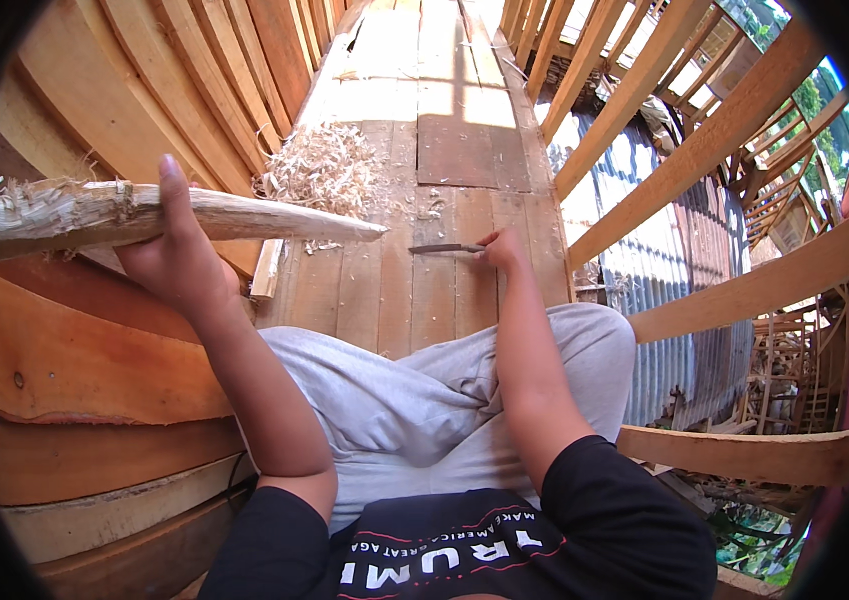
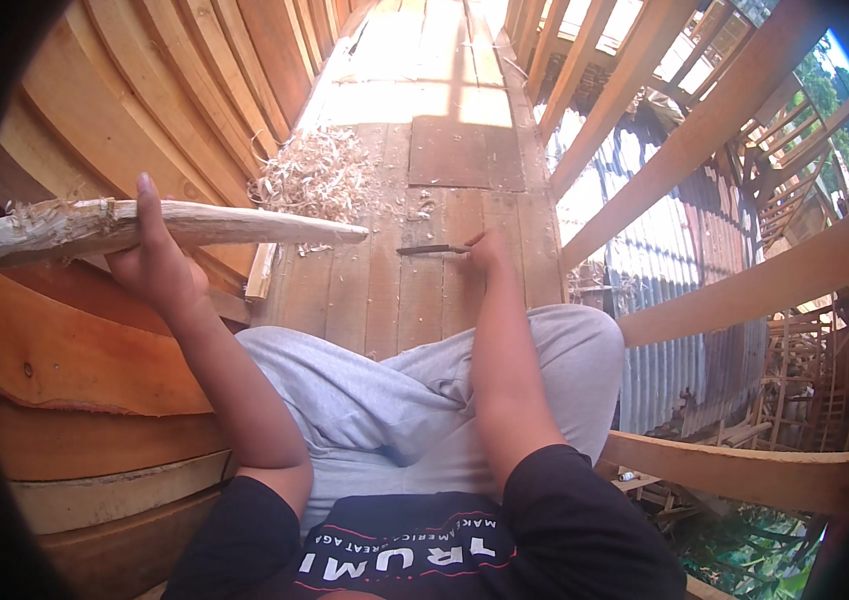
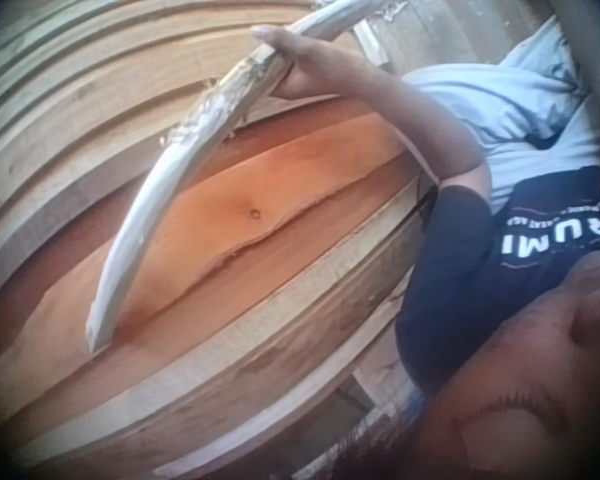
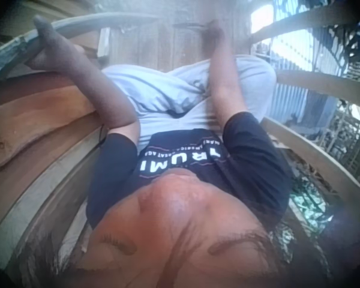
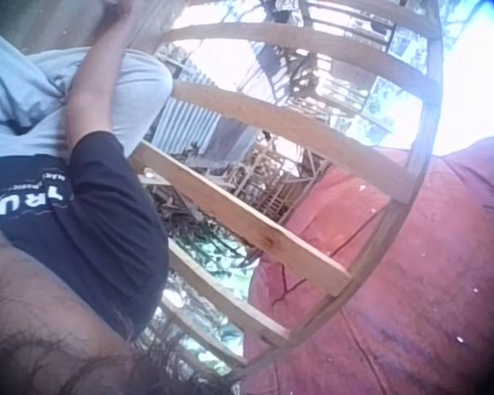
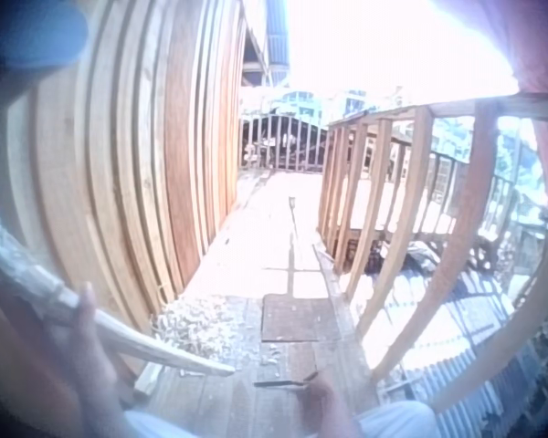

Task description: The person sits cross-legged on a wooden floor and uses a knife to carve a long piece of wood. They hold the wood with their left hand and repeatedly shave off thin layers with the knife in their right hand, creating wood shavings that accumulate on the floor.

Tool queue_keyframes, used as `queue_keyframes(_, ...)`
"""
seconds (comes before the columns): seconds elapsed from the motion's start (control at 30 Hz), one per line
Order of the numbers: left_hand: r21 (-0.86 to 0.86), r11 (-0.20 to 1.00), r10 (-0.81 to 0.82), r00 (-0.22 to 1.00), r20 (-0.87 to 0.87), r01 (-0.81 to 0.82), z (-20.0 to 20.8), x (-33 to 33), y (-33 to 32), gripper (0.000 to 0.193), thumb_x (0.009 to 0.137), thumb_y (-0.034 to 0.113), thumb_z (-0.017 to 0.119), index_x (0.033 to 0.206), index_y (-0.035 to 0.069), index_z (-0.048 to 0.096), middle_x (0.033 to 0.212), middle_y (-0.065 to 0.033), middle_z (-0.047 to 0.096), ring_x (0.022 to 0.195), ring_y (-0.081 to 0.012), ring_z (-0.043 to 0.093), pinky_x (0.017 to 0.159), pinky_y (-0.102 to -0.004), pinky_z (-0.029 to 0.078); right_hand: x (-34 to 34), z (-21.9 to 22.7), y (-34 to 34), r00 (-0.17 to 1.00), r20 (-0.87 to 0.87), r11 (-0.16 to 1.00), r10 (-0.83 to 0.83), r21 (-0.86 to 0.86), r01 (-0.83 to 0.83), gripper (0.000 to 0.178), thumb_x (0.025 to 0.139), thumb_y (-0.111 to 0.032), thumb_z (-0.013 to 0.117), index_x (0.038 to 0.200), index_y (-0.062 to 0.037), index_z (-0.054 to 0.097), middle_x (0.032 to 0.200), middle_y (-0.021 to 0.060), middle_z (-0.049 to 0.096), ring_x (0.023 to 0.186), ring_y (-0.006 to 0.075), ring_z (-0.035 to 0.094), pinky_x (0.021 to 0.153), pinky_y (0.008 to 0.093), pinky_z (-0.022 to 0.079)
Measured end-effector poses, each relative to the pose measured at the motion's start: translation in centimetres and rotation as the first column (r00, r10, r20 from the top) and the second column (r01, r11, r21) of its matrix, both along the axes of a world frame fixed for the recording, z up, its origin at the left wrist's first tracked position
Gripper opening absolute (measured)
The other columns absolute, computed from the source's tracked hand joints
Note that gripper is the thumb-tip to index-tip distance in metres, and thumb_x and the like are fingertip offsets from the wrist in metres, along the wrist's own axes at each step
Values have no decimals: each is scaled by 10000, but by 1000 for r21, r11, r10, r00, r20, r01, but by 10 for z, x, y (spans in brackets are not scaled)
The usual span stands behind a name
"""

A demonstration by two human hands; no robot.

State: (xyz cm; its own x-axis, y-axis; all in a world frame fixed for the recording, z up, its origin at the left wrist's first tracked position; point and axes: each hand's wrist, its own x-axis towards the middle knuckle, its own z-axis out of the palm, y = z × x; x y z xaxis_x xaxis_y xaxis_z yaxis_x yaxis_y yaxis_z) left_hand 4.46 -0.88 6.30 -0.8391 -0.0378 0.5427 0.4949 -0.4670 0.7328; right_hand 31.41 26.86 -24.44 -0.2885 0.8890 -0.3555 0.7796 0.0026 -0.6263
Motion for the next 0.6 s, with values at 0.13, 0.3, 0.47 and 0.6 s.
queue_keyframes(0.13,-17,1000,20,1000,15,-20,1,-1,-4,312,842,81,747,1059,-25,549,974,-79,616,820,-121,594,729,-289,532,-4,18,-5,960,60,957,273,-117,-265,320,543,-64,899,832,-87,764,827,26,722,749,149,648,713,325,518)
queue_keyframes(0.3,2,999,-34,999,13,34,-1,-3,-6,357,834,71,756,1101,-32,541,956,-71,622,809,-112,600,745,-272,521,-5,20,-20,833,273,873,481,-240,-425,327,536,-66,896,835,-95,767,822,17,726,743,145,647,710,317,522)
queue_keyframes(0.47,11,999,-53,998,29,52,0,0,-2,327,835,66,751,1071,-28,545,944,-77,615,788,-118,600,706,-277,533,8,11,3,990,45,991,131,-38,-130,333,539,-63,892,845,-111,772,826,4,728,766,141,648,720,304,524)
queue_keyframes(0.6,5,999,-52,998,41,52,-1,-4,-7,339,833,57,753,1084,-30,543,925,-74,622,774,-114,602,709,-268,527,6,26,-8,831,230,842,506,-338,-419,334,548,-65,890,858,-97,770,822,5,724,743,139,642,705,307,523)
